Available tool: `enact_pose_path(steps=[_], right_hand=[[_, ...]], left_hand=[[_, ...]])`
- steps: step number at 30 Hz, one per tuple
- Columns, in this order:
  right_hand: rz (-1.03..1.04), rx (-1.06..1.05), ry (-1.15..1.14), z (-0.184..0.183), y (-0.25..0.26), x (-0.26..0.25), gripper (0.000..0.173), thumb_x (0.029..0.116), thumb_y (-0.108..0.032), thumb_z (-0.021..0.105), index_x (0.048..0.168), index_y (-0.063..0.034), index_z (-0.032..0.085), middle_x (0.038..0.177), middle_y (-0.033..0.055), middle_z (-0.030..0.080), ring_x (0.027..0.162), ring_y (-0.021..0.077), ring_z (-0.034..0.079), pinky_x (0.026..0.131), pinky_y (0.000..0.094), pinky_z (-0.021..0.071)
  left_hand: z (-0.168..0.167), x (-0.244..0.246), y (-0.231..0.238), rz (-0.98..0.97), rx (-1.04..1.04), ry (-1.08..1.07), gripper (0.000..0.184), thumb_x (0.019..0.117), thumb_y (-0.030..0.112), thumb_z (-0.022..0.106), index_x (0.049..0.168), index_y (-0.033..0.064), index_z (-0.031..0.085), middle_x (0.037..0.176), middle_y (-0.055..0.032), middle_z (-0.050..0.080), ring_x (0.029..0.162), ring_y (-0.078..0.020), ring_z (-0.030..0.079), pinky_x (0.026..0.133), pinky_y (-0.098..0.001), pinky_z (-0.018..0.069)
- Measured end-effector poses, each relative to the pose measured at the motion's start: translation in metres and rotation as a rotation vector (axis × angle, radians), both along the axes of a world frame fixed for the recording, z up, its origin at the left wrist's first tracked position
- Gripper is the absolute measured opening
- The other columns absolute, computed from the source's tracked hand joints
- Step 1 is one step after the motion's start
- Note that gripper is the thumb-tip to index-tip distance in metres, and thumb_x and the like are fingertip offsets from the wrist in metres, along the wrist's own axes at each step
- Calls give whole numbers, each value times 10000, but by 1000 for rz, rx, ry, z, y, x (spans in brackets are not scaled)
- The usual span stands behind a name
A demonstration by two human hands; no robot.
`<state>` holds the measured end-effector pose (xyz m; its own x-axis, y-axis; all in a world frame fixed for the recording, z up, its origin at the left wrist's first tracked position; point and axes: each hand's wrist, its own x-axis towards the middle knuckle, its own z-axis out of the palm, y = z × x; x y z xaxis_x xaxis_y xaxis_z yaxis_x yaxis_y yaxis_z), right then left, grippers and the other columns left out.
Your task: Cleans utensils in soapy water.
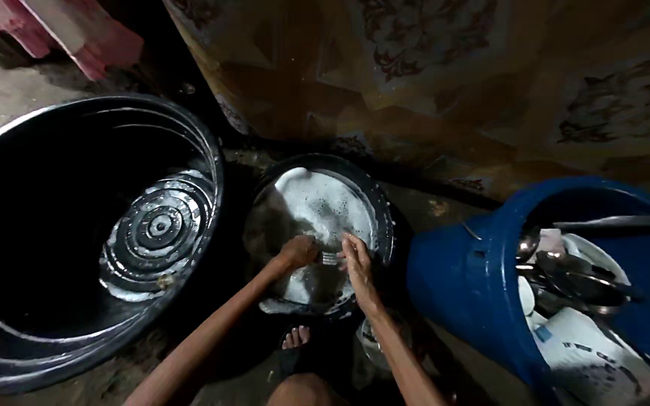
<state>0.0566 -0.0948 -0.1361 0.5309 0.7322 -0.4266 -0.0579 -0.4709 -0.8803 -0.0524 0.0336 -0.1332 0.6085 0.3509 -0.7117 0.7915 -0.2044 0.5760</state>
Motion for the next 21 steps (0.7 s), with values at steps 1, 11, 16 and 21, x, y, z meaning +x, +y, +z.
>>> enact_pose_path(steps=[1, 11, 16, 21], right_hand=[[-11, 39, 102, 8, -2, 4, 463, 1107, -234, 394, 1487, 26, 438, 1422, 212, 531, 1087, 223, 628, 843, 361, 538], [-121, 208, 82, 1, -3, 19, 170, 1029, -108, 557, 1016, 54, 609, 805, 45, 649, 660, 63, 621, 625, 217, 535], [-140, 178, 242, 1, 3, 27, 198, 1052, -142, 546, 943, 17, 591, 716, 24, 644, 595, 75, 635, 589, 221, 557], [-11, -105, 200, 18, -8, 45, 544, 1135, -320, 303, 1067, 97, 645, 842, 111, 671, 653, 120, 641, 632, 273, 551]], left_hand=[[0, 7, -2, 89, -55, -76, 409, 1129, 210, 340, 1275, -96, 568, 1097, -249, 631, 958, -315, 635, 908, -464, 506], [14, 32, -31, 320, -185, -275, 397, 1137, 267, 324, 1300, -23, 541, 987, -116, 647, 756, -137, 626, 722, -310, 534], [16, 14, -49, 208, -72, -311, 361, 1122, 227, 369, 1262, -33, 578, 940, -124, 612, 808, -184, 581, 805, -374, 494], [7, 2, -55, 390, -204, -334, 306, 1115, 145, 370, 1241, -60, 559, 847, -42, 537, 637, -65, 491, 626, -235, 458]])
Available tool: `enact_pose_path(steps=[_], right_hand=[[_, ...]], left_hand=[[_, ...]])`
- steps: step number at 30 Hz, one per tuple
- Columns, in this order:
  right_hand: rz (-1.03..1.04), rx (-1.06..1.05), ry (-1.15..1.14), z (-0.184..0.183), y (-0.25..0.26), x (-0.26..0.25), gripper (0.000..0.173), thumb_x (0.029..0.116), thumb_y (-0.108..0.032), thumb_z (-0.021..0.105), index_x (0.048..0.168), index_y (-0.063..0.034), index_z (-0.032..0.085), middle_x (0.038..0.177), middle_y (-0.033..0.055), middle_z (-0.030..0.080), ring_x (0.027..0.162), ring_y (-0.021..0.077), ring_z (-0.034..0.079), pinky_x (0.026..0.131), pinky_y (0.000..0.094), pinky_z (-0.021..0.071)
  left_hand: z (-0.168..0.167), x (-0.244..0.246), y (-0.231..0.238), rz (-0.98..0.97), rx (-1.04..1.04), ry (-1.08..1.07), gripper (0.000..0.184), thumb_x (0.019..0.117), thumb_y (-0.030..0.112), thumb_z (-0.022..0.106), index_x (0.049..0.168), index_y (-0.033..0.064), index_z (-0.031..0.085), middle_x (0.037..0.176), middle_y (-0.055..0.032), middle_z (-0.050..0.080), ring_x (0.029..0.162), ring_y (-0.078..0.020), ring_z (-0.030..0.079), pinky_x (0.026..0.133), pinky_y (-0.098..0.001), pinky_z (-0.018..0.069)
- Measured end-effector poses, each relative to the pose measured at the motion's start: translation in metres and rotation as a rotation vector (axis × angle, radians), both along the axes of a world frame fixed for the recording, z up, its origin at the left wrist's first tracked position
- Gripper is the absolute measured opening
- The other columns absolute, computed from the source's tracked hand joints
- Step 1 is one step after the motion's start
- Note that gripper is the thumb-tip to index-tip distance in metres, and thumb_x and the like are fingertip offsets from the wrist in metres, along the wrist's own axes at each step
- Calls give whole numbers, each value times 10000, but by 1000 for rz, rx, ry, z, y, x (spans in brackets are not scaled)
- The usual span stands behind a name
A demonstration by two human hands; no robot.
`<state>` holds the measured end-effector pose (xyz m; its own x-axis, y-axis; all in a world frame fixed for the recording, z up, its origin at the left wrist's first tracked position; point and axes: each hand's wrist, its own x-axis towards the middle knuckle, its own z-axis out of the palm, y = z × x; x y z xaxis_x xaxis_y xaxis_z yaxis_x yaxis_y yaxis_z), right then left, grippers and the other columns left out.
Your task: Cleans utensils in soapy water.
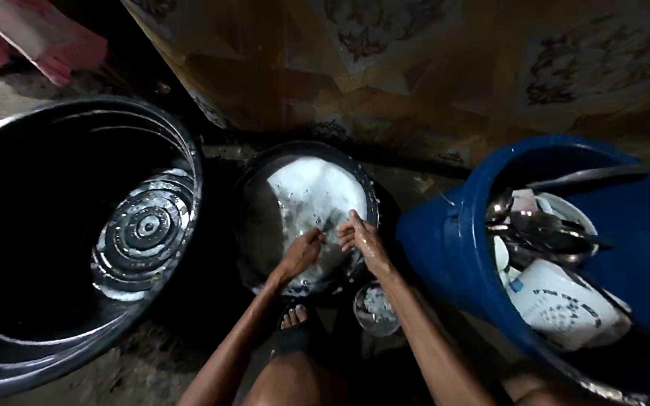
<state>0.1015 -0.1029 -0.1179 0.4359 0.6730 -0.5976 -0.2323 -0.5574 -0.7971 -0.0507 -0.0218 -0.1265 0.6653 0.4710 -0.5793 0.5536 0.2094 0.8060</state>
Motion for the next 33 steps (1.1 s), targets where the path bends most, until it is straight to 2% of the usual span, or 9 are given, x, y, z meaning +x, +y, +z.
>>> enact_pose_path(steps=[5, 9, 12, 14, 20, 24, 28, 30, 33], right_hand=[[657, -493, -239, 44, -93, 18, 405, 1110, -260, 422, 1254, 66, 616, 1173, 234, 662, 1041, 297, 677, 956, 444, 529], [774, -741, -486, 1, -133, -16, 476, 1013, -114, 584, 1448, 54, 489, 1519, 309, 416, 1436, 459, 379, 1179, 544, 325], [647, -658, -718, -44, -145, -30, 566, 965, -126, 650, 1495, -36, 473, 1530, 303, 390, 1397, 474, 422, 1095, 542, 433], [594, -611, -738, -52, -149, -29, 501, 969, -133, 651, 1450, -50, 535, 1487, 311, 438, 1328, 479, 496, 1042, 558, 475], [161, -187, -732, 35, -129, -21, 413, 899, -159, 717, 1244, 54, 636, 1241, 296, 595, 1110, 397, 618, 935, 520, 515], [85, 243, -840, 35, -72, -16, 319, 873, -136, 709, 1093, 86, 646, 1418, 320, 493, 1303, 385, 524, 1045, 436, 477], [246, 329, -570, -4, -21, -18, 389, 994, -147, 576, 1317, 70, 568, 1580, 227, 398, 1505, 344, 323, 1221, 467, 303], [154, 274, -484, -9, -1, -13, 454, 1037, -148, 535, 1442, 52, 491, 1503, 225, 497, 1401, 323, 476, 1152, 474, 390], [56, 194, -482, -14, 13, -7, 412, 1060, -168, 526, 1416, 36, 491, 1278, 249, 633, 1140, 324, 633, 966, 487, 501]], left_hand=[[-58, -17, 12, 123, 37, 103, 380, 1097, 118, 375, 1451, 2, 450, 984, -136, 588, 729, -141, 495, 659, -312, 438], [-82, -2, 11, 89, 176, 166, 423, 1122, 303, 404, 1199, -61, 605, 1032, -258, 631, 919, -344, 605, 862, -522, 481], [-70, 9, 1, 102, 194, 247, 550, 1112, 424, 389, 1070, -46, 673, 956, -235, 645, 906, -355, 616, 860, -557, 474], [-61, 12, -5, 145, 159, 201, 529, 1112, 419, 389, 1024, -21, 667, 837, -139, 585, 752, -236, 548, 737, -436, 469], [-35, 8, -21, 263, -146, -202, 268, 1096, 95, 386, 1265, -22, 559, 768, 29, 549, 540, -6, 416, 499, -169, 360], [-13, 13, -36, 328, -254, -332, 244, 1081, 60, 389, 1230, -2, 571, 718, 52, 552, 493, 12, 412, 456, -145, 353], [3, 20, -47, 355, -144, -304, 160, 1048, 36, 440, 1048, 13, 599, 658, 66, 519, 492, 13, 415, 465, -158, 363], [2, 17, -48, 257, 9, -278, 208, 1070, 92, 450, 1045, -9, 630, 703, 54, 522, 548, 7, 441, 520, -167, 382], [-4, 13, -57, 268, 69, -321, 251, 1070, 86, 429, 1094, -24, 654, 703, 60, 523, 564, 13, 452, 532, -160, 387]])
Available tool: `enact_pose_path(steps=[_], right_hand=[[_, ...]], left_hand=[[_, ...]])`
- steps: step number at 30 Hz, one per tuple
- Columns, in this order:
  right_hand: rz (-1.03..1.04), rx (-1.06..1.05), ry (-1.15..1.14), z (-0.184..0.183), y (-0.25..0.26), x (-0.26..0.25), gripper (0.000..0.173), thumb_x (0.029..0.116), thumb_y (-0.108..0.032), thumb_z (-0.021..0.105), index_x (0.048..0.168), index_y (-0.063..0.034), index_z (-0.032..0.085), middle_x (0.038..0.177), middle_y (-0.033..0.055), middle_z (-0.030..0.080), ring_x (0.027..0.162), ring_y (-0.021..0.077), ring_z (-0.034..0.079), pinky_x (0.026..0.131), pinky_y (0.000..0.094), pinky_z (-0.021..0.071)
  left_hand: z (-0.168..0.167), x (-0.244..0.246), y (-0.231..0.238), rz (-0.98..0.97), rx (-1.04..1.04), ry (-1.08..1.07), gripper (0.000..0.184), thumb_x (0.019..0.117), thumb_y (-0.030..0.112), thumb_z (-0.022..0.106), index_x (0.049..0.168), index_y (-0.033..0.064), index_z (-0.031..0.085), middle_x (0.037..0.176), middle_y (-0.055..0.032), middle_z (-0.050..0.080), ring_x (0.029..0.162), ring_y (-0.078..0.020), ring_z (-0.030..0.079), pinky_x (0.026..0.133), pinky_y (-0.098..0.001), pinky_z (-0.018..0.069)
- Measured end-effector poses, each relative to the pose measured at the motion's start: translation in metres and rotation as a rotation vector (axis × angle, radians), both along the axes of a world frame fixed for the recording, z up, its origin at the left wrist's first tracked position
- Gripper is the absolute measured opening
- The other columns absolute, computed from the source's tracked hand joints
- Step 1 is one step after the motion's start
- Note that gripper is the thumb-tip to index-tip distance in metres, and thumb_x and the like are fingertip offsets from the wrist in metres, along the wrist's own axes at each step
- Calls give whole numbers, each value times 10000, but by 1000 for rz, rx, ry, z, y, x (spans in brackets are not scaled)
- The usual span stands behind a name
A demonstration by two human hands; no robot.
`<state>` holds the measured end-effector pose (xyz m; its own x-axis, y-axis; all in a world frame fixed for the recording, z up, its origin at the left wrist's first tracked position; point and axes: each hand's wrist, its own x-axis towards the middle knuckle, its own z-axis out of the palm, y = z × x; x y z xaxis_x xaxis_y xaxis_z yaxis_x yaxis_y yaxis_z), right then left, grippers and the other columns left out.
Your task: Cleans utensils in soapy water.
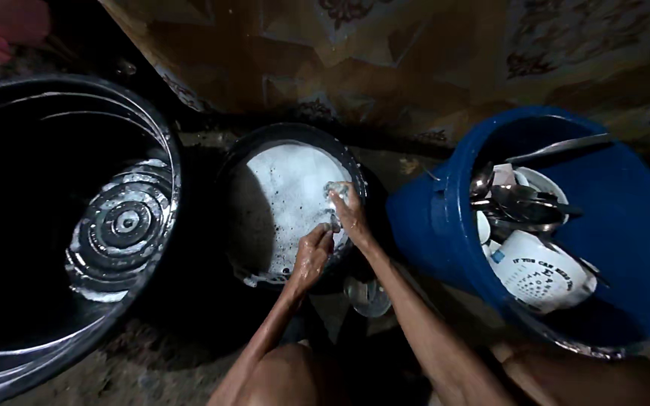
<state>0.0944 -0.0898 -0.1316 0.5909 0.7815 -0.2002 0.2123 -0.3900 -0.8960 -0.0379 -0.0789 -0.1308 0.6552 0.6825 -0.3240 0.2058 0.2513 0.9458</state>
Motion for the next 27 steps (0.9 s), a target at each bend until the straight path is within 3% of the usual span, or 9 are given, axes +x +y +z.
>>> enact_pose_path(steps=[3, 5, 7, 9, 13, 14, 16, 19, 27], right_hand=[[136, 127, -170, -9, -9, -14, 427, 1017, -93, 550, 1408, 71, 497, 1544, 223, 452, 1477, 374, 365, 1201, 497, 327], [179, 192, -222, -15, -15, -23, 395, 995, -75, 574, 1358, 79, 546, 1547, 235, 448, 1504, 425, 297, 1224, 524, 275], [167, 128, -131, -14, -9, -17, 398, 1014, -75, 552, 1378, 85, 529, 1472, 238, 528, 1425, 376, 442, 1177, 484, 364], [61, 3, 43, -10, 2, 0, 395, 1059, -127, 510, 1410, 54, 484, 1244, 235, 646, 1066, 286, 681, 928, 431, 561], [-243, -12, 336, 0, 7, 16, 446, 1114, -352, 375, 1409, -36, 485, 1053, 119, 637, 777, 155, 617, 712, 333, 547], [-296, -25, 424, 3, 4, 12, 492, 1117, -409, 321, 1391, -36, 489, 1000, 105, 617, 746, 151, 606, 678, 325, 547], [-264, -41, 649, 9, -13, 0, 507, 1114, -420, 317, 1375, -21, 488, 1076, 112, 609, 896, 157, 617, 797, 336, 547], [-139, -66, 724, 13, -32, -13, 395, 1038, -123, 558, 1385, 43, 467, 1178, 130, 634, 1018, 121, 636, 912, 285, 536], [-224, -89, 615, 11, -6, -5, 223, 1000, -130, 636, 1157, 27, 645, 924, 86, 674, 776, 107, 637, 722, 271, 547]], left_hand=[[0, 3, 1, 103, -69, -38, 210, 1071, 79, 441, 1007, 2, 626, 677, 72, 523, 532, 19, 450, 506, -152, 388], [0, 0, 1, 112, -79, -10, 206, 1067, 72, 450, 1043, -20, 633, 695, 56, 547, 544, 19, 468, 518, -155, 403], [-4, -2, 2, 77, -25, 18, 215, 1071, 86, 453, 1031, -23, 635, 682, 60, 519, 543, 20, 452, 520, -152, 390], [-9, -4, -2, 34, -1, 5, 240, 1075, 100, 452, 1080, -28, 655, 677, 73, 515, 549, 29, 440, 527, -146, 376], [-10, -6, 2, 105, -87, -114, 262, 1084, 120, 423, 1100, -4, 654, 656, 96, 500, 520, 31, 417, 482, -143, 351], [-11, -4, 4, 131, -107, -128, 261, 1085, 121, 419, 1091, -1, 650, 652, 93, 501, 514, 24, 417, 476, -147, 352], [-13, 3, 6, 154, -127, -106, 254, 1086, 120, 428, 1060, 1, 651, 658, 79, 519, 512, 15, 430, 473, -151, 359], [-11, 8, 4, 109, -148, 22, 229, 1085, 122, 448, 1035, -7, 630, 681, 54, 542, 541, 2, 480, 509, -169, 407], [-1, 3, 4, 87, -173, 56, 231, 1096, 149, 447, 1043, -2, 615, 620, 63, 502, 484, -3, 421, 462, -168, 348]])
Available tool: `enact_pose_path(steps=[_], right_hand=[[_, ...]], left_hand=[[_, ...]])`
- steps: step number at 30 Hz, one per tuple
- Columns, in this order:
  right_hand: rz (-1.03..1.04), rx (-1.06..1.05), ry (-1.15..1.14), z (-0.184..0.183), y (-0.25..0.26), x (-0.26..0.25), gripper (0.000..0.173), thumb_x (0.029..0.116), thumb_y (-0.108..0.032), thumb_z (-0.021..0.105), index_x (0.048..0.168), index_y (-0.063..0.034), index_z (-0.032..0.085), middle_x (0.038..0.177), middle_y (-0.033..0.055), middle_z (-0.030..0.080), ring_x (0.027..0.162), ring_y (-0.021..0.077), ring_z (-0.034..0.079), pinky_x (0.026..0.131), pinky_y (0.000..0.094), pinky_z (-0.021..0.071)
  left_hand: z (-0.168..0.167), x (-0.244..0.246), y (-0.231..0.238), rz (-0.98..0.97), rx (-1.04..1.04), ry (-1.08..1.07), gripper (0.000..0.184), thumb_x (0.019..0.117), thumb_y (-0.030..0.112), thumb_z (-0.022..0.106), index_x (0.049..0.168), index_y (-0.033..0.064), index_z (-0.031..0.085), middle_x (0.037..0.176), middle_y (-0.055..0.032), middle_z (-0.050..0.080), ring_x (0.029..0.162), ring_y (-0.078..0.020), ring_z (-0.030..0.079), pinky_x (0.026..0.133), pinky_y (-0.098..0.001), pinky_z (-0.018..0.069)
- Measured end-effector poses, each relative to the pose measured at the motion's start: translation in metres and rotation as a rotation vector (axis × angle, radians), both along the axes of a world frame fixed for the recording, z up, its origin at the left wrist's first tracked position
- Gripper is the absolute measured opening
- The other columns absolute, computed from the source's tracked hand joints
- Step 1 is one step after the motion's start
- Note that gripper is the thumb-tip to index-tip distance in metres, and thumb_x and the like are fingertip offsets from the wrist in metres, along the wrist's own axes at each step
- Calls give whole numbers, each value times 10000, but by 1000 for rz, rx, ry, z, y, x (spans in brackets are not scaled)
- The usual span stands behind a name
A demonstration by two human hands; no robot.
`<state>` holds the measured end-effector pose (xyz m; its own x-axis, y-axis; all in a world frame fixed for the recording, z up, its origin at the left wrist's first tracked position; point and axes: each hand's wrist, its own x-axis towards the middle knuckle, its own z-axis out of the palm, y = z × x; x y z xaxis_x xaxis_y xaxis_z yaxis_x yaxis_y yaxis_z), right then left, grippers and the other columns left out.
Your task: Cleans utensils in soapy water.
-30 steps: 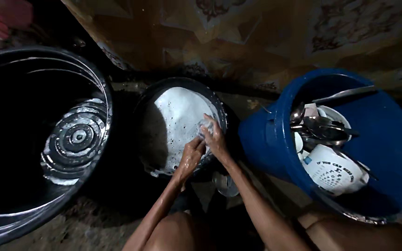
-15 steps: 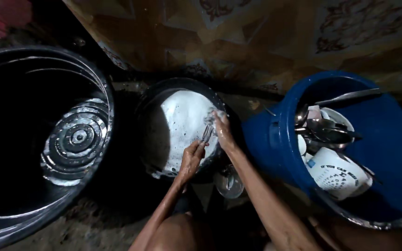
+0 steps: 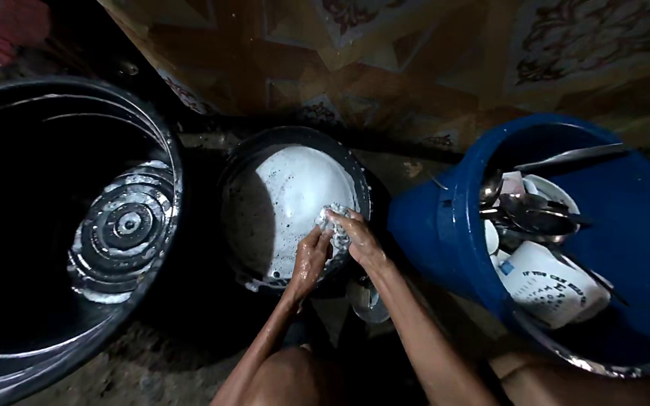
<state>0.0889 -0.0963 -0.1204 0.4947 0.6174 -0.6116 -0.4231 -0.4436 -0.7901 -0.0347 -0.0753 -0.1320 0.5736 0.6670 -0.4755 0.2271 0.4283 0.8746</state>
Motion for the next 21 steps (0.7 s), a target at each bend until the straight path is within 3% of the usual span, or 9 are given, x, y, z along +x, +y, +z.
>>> enact_pose_path(steps=[3, 7, 9, 11, 13, 14, 16, 19, 21], right_hand=[[-133, -6, -53, 9, 9, 24, 186, 1026, -164, 596, 1116, -2, 621, 837, 44, 622, 666, 84, 569, 611, 251, 504], [-86, 37, -217, 36, 9, 57, 318, 1062, -308, 541, 1253, -61, 603, 925, 23, 633, 702, 63, 572, 630, 237, 504], [-63, 46, -229, 39, 7, 58, 465, 1077, -466, 435, 1298, -85, 585, 1005, 44, 646, 804, 98, 619, 710, 281, 543], [-41, 56, -237, 38, 2, 48, 610, 1077, -553, 318, 1387, -82, 549, 1191, 98, 642, 1035, 159, 628, 907, 370, 532], [21, 54, -366, 38, -4, 30, 537, 1107, -413, 338, 1400, -6, 530, 1302, 167, 600, 1166, 206, 587, 1006, 403, 480], [94, 66, -458, 36, -9, 20, 458, 1101, -289, 399, 1375, 52, 538, 1347, 213, 579, 1220, 240, 574, 1045, 415, 461], [277, 132, -653, 20, -18, 1, 330, 1015, -129, 570, 1236, 111, 622, 1306, 262, 564, 1197, 292, 573, 1023, 410, 482], [367, 188, -920, -20, -25, -12, 261, 926, -120, 685, 1132, 32, 736, 1210, 253, 627, 1144, 348, 606, 1003, 434, 503], [320, 191, -980, -33, -17, -9, 232, 904, -59, 689, 1089, 74, 734, 1199, 289, 627, 1134, 393, 610, 1001, 466, 501]], left_hand=[[1, -12, -7, -64, 53, 1, 249, 1089, 143, 445, 1055, 1, 646, 635, 77, 509, 510, 13, 434, 492, -160, 367], [3, -18, 7, -70, -31, 88, 379, 1122, 230, 374, 1150, 5, 678, 710, 53, 549, 528, 0, 417, 498, -176, 350], [6, -14, 17, -34, -121, 64, 406, 1128, 225, 343, 1157, 1, 680, 736, 51, 535, 570, -18, 450, 551, -188, 406], [7, -9, 21, 48, -185, 12, 293, 1102, 137, 408, 1064, -14, 656, 716, 44, 508, 575, -34, 481, 577, -191, 453], [12, -7, 24, 77, -256, 0, 189, 1090, 104, 443, 1062, -18, 585, 727, 7, 539, 521, -45, 498, 521, -183, 477], [14, -6, 25, 74, -287, 8, 183, 1096, 118, 439, 1096, -17, 562, 724, -11, 567, 482, -43, 487, 470, -177, 452], [18, -3, 24, 79, -285, 30, 206, 1105, 133, 419, 1125, -21, 554, 659, -17, 606, 416, -14, 436, 395, -156, 357], [20, 4, 18, 2, -80, 169, 240, 1100, 119, 407, 1132, -42, 582, 669, 17, 533, 502, -23, 428, 476, -184, 351], [19, 3, 15, -69, 28, 255, 275, 1104, 122, 390, 1160, -48, 598, 700, 9, 515, 563, -45, 453, 543, -213, 389]])
